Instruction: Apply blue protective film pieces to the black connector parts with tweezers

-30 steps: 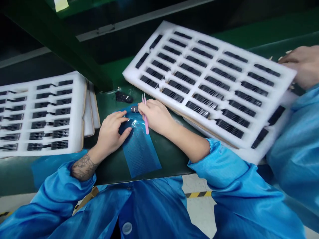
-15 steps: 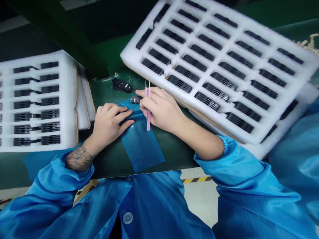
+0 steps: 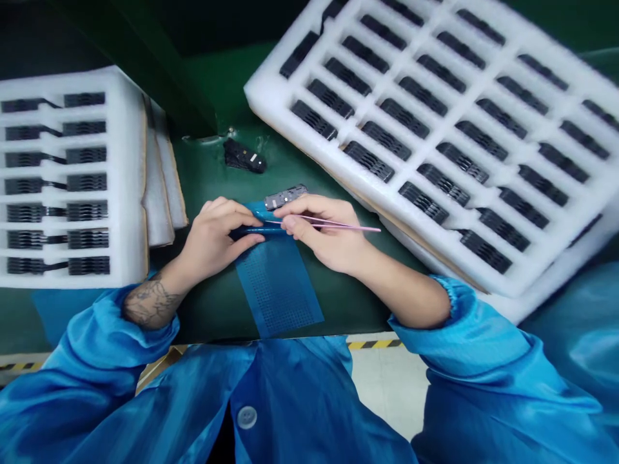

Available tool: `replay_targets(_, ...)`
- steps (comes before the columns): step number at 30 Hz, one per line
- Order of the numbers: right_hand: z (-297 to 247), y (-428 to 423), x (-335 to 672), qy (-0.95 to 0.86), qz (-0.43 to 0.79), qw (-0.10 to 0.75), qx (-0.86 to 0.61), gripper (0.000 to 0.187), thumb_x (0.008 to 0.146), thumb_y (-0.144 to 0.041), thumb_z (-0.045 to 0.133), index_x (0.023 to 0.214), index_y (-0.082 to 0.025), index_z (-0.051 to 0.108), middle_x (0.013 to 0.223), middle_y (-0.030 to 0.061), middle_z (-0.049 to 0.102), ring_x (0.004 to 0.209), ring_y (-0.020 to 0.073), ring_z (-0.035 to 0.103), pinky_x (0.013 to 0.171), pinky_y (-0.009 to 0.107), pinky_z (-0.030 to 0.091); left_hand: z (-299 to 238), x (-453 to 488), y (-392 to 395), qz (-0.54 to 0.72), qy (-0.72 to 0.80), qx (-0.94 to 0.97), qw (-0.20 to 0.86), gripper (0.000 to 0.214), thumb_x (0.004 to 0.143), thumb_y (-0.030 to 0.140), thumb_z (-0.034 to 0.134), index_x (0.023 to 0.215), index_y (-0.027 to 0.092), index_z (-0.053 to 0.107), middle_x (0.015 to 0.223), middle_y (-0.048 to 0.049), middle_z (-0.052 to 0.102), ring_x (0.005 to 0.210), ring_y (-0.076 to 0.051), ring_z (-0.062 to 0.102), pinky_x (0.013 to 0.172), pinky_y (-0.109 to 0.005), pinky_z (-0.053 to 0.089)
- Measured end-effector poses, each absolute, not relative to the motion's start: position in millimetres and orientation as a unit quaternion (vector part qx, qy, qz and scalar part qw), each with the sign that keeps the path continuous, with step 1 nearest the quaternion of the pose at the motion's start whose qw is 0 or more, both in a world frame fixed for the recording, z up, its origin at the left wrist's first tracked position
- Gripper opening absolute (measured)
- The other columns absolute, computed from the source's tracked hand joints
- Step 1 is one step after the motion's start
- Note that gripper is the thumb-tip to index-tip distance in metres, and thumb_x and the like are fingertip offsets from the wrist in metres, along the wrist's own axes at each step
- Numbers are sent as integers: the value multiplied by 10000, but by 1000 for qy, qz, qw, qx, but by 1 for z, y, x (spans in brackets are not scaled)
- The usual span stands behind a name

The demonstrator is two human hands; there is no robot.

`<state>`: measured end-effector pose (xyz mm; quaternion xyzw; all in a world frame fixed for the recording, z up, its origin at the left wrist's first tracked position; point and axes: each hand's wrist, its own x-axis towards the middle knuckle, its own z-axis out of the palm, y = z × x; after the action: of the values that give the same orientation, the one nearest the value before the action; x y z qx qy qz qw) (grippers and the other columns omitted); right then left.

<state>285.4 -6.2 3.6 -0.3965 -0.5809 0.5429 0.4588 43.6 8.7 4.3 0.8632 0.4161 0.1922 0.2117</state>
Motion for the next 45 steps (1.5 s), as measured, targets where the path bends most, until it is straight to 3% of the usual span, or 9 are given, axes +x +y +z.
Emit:
replay_targets(7, 6, 2, 292, -583, 561, 430, -402, 225, 752, -281, 875, 968, -275, 813, 923, 16, 782, 810, 176, 725, 721, 304, 611, 5, 40, 10, 207, 392, 865, 236, 235, 902, 433, 727, 1038, 243, 746, 1032, -25, 715, 900, -193, 587, 815, -369, 383)
replay_targets(11, 8, 2, 288, -611, 524, 430, -410, 201, 744, -274, 879, 936, -275, 820, 953, 25, 798, 854, 204, 751, 793, 349, 637, 4, 40, 9, 208, 394, 863, 238, 169, 917, 394, 719, 1013, 261, 761, 1002, -13, 714, 895, -184, 587, 816, -367, 383)
replay_targets(17, 10, -3, 279, -615, 468, 401, -492, 132, 730, -283, 889, 835, -281, 808, 819, -7, 802, 708, 212, 759, 664, 340, 657, 1, 43, 8, 196, 413, 858, 235, 147, 912, 400, 725, 972, 273, 769, 972, -7, 714, 906, -191, 594, 813, -377, 376)
replay_targets(45, 10, -4, 275, -634, 459, 391, -484, 100, 749, -297, 878, 816, -286, 804, 816, -8, 799, 723, 219, 762, 645, 346, 646, 2, 44, 8, 196, 418, 856, 233, 145, 922, 400, 713, 919, 266, 766, 948, 3, 719, 895, -189, 604, 804, -383, 366)
